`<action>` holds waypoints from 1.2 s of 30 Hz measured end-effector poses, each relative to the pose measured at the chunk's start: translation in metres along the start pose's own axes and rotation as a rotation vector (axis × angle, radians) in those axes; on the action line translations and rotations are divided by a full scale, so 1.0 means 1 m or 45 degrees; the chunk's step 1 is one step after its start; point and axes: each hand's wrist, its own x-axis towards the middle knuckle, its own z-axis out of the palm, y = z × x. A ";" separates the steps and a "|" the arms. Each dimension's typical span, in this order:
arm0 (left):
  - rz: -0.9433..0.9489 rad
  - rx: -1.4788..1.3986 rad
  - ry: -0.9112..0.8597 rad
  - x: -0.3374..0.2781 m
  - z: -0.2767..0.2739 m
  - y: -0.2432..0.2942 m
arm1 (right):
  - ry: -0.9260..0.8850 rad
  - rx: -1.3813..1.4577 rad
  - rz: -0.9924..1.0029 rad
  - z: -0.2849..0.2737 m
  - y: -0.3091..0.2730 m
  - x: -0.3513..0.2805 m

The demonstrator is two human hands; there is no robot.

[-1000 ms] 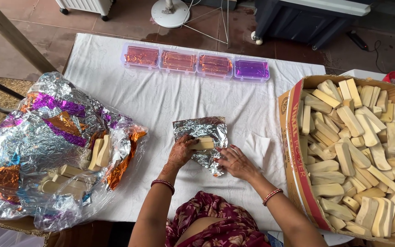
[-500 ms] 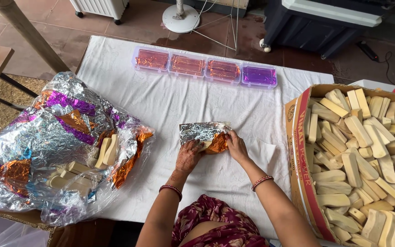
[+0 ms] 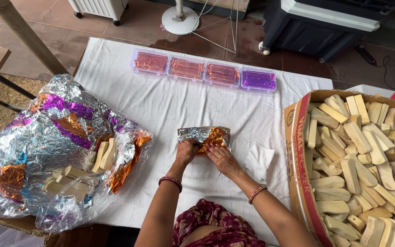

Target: The person picks wooden blocks from a large cardboard box, wraps each block in a sheet of foil, and places the wrapped blocks into small plastic containers on the table. They occasionally reposition the foil and press it around each block by hand.

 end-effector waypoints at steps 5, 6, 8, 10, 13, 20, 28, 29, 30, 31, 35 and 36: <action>-0.015 -0.151 0.009 0.008 0.017 -0.022 | -0.208 0.222 0.212 0.026 0.018 0.009; -0.044 -0.166 -0.009 0.007 0.014 -0.018 | -0.315 0.364 0.315 0.025 0.021 0.013; -0.029 -0.277 0.025 0.015 0.031 -0.032 | -0.511 0.472 0.440 -0.013 0.022 0.047; -0.011 -0.380 0.061 0.014 0.029 -0.030 | -0.698 0.582 0.564 -0.031 0.026 0.070; -0.089 -0.334 0.074 0.004 -0.001 0.002 | -0.935 0.602 0.663 -0.035 0.035 0.090; 0.496 0.787 -0.007 -0.022 -0.017 0.037 | -1.118 0.582 0.748 -0.041 0.025 0.105; 0.336 0.631 -0.061 -0.033 0.008 0.028 | -1.105 0.552 0.710 -0.027 0.020 0.099; 0.346 0.633 -0.038 -0.032 0.005 0.030 | -1.103 0.572 0.731 -0.024 0.021 0.100; 0.355 0.636 -0.016 -0.032 0.003 0.032 | -1.100 0.592 0.752 -0.022 0.023 0.100; 0.358 0.633 -0.018 -0.037 0.006 0.032 | -1.102 0.590 0.756 -0.014 0.024 0.091; 0.443 0.524 0.132 -0.041 0.013 0.026 | -1.047 0.664 0.766 -0.021 0.025 0.085; 0.411 0.504 0.097 -0.044 0.017 0.022 | -1.053 0.701 0.813 -0.032 0.021 0.086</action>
